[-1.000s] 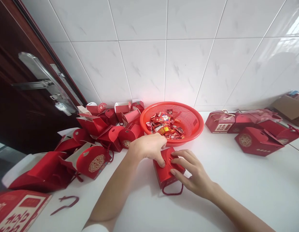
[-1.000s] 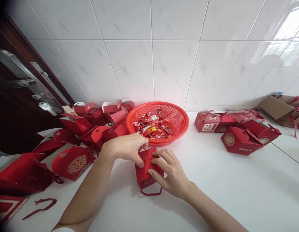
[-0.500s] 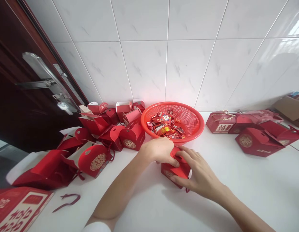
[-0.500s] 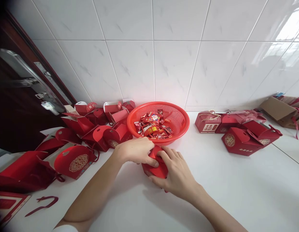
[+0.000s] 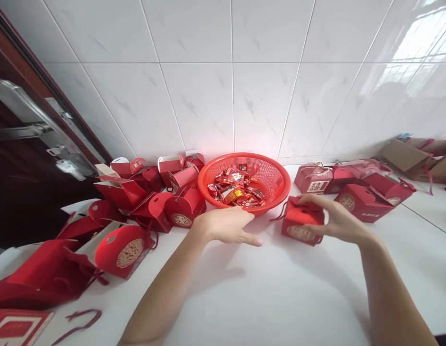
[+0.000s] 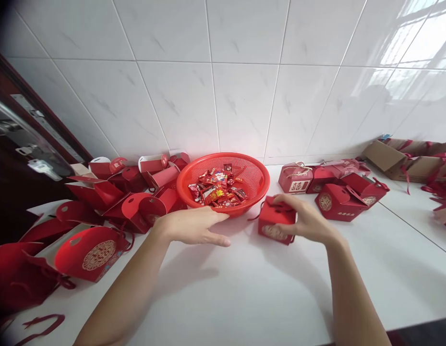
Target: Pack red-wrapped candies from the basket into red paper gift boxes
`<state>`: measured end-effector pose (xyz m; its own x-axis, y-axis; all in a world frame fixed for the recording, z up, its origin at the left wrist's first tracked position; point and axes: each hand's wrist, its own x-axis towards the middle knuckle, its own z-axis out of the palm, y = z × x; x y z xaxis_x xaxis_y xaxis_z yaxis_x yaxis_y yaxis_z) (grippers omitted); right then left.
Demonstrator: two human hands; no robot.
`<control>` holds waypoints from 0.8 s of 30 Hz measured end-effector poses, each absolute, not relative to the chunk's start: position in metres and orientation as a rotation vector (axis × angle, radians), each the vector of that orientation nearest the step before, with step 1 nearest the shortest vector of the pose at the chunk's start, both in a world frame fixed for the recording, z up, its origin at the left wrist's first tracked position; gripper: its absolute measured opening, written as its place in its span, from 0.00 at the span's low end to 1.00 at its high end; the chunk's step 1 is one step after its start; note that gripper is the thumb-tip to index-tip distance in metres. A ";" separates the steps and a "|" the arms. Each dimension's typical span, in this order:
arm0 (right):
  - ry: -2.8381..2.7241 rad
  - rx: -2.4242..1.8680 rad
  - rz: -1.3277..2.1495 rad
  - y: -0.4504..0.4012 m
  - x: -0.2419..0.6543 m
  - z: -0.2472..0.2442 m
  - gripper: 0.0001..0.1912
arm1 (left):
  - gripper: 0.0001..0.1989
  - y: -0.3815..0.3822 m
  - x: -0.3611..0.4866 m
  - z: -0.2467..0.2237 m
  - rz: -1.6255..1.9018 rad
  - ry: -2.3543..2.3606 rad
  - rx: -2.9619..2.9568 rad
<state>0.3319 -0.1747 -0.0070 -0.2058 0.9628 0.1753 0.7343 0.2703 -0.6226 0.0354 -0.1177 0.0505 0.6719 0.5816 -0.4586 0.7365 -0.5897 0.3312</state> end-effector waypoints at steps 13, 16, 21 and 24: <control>-1.621 -1.992 -0.170 -0.137 0.422 -0.056 0.23 | 0.33 -0.115 0.029 0.052 -0.430 1.040 2.353; -1.568 -2.008 -0.227 -0.136 0.423 -0.062 0.26 | 0.33 -0.116 0.028 0.054 -0.430 1.046 2.341; -1.329 -1.998 -0.246 -0.148 0.434 -0.061 0.30 | 0.34 -0.119 0.026 0.057 -0.394 1.062 2.334; -1.061 -2.056 -0.356 -0.161 0.458 -0.065 0.29 | 0.36 -0.119 0.025 0.058 -0.382 1.074 2.329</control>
